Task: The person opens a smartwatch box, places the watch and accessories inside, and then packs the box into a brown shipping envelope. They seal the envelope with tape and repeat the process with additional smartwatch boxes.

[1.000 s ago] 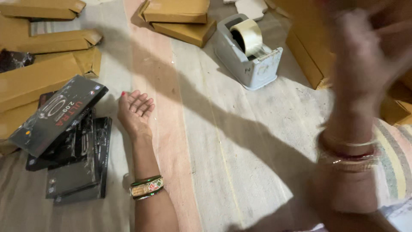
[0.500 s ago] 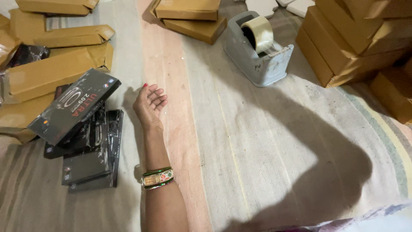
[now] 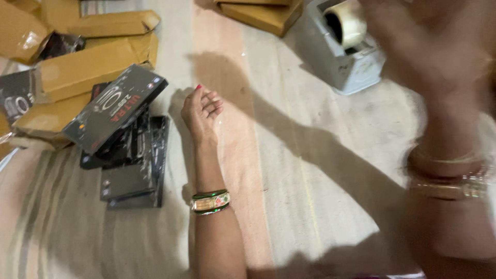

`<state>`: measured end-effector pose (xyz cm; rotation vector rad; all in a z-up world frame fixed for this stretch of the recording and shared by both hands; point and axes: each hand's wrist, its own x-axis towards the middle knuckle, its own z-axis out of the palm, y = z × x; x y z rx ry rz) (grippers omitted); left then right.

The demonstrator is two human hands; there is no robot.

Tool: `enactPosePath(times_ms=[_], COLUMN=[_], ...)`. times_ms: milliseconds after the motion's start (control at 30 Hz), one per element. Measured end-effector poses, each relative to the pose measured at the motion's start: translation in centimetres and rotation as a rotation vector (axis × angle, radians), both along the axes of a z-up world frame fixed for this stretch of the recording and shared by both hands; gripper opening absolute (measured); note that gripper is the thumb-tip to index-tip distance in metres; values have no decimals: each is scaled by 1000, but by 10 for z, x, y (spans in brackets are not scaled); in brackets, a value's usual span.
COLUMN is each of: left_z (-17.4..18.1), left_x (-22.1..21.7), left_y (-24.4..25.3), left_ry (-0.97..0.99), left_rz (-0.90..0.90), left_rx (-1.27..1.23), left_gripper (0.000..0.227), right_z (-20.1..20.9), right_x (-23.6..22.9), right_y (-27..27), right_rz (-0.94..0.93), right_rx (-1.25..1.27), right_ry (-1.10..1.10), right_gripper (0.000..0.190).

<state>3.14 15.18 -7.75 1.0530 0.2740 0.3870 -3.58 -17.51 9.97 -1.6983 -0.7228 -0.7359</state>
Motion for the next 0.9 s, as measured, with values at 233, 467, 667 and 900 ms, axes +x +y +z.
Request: enactPosePath(times_ms=[233, 467, 667, 900], left_z=[7, 1, 12, 35], left_x=[1, 15, 6, -30], left_y=[28, 56, 50, -15], left_ry=[-92, -215, -181, -476], left_rz=[362, 382, 557, 279], left_rx=[-181, -388, -193, 199], left_gripper=[81, 74, 38, 13], right_z=[-109, -123, -120, -109], right_x=[35, 45, 47, 52], right_y=[71, 68, 68, 57], right_rz=[-172, -73, -86, -153], right_rx=[-881, -728, -709, -273], right_ry=[226, 334, 373, 384], right_gripper=[17, 25, 24, 33])
